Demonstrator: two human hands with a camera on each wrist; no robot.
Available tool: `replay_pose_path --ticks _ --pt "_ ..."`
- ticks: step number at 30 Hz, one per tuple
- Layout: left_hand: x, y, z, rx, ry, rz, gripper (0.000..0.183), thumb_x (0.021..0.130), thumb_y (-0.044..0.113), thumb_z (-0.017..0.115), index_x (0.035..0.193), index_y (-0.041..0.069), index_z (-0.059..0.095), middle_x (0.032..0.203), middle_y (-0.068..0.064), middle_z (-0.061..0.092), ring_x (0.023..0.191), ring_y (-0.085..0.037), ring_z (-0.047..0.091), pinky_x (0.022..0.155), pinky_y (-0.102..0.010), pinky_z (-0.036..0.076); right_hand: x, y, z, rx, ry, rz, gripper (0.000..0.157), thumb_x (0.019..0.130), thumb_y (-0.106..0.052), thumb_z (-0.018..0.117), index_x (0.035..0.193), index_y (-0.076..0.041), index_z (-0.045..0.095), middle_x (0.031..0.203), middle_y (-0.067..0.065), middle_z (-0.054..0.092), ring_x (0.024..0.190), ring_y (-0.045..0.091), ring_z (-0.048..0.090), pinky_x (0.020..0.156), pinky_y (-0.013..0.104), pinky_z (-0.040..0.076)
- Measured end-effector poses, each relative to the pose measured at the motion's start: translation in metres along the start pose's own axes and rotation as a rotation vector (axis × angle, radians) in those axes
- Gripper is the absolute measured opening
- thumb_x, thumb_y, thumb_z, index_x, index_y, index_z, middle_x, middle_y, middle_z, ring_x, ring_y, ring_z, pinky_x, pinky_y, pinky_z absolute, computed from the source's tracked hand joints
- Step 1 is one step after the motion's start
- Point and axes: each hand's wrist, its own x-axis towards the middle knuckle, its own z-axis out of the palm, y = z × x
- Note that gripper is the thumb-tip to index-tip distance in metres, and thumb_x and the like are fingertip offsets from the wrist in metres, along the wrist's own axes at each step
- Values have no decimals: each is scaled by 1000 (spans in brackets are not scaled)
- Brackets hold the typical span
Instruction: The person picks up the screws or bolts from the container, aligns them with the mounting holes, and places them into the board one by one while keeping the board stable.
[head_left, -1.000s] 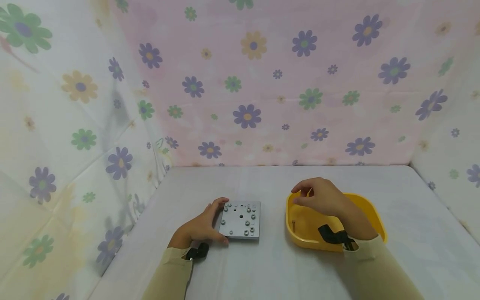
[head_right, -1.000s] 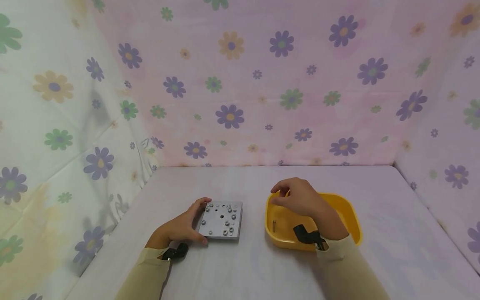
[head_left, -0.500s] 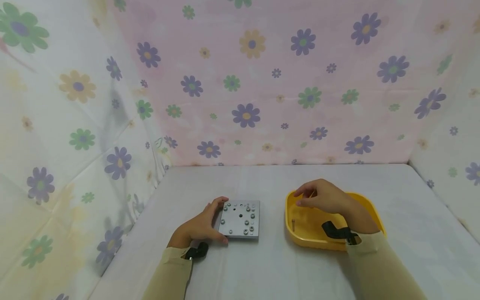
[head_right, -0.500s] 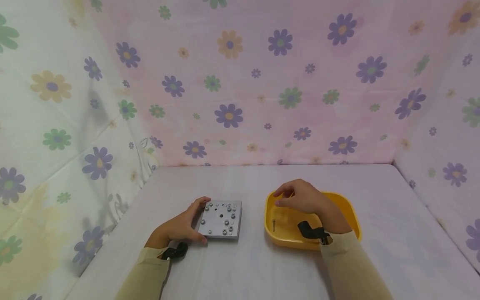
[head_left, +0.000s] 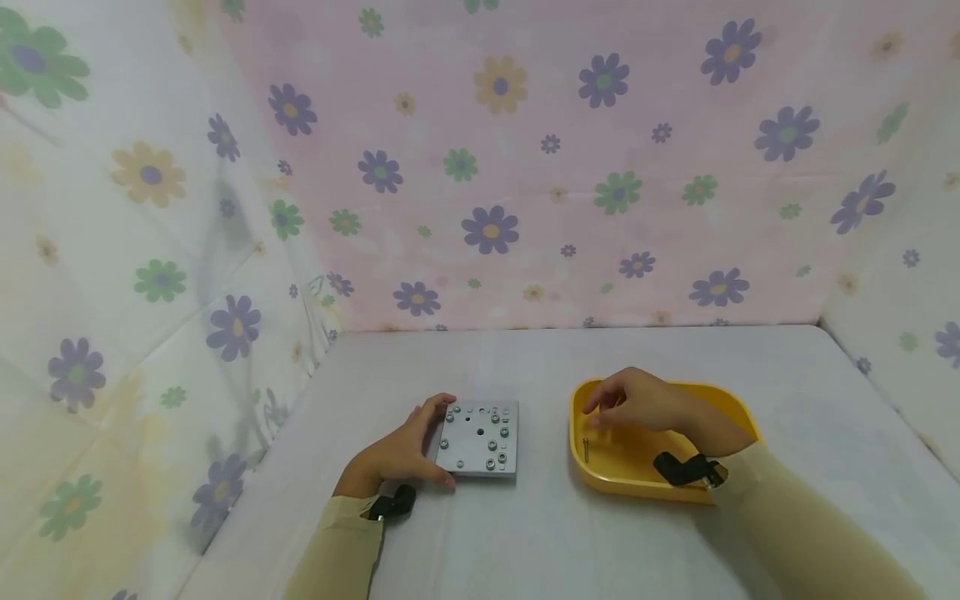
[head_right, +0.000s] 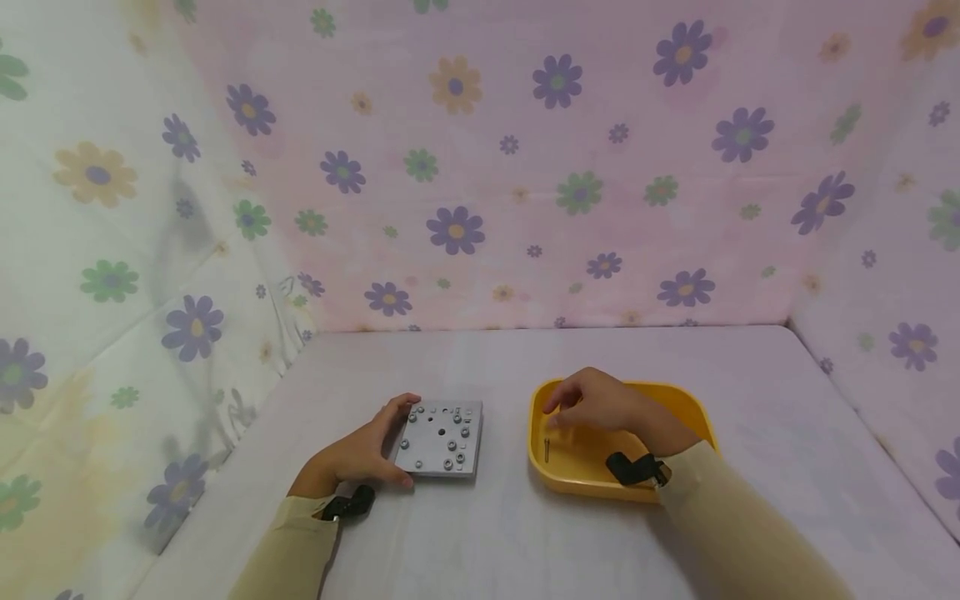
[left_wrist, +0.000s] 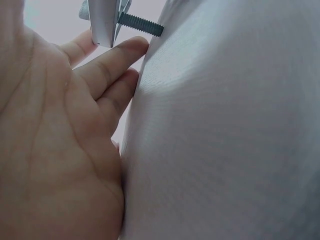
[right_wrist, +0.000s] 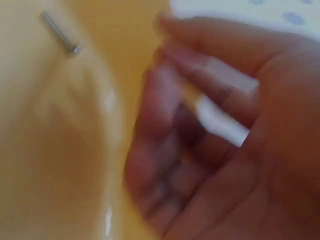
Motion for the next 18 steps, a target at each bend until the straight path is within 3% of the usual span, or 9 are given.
replay_pose_path --ticks 8,18 --pt "0 -2 1 4 3 -11 133 53 38 101 160 29 23 160 2 35 150 -22 28 126 -60 17 5 8 4 140 -139 15 22 92 -20 77 112 -11 79 98 9 78 87 22 65 77 28 52" --pt "0 1 0 11 0 5 133 52 36 101 160 30 25 160 4 37 150 -19 29 126 -55 18 10 15 9 127 -187 -20 22 88 -14 80 110 -12 80 99 8 77 77 14 58 69 23 49"
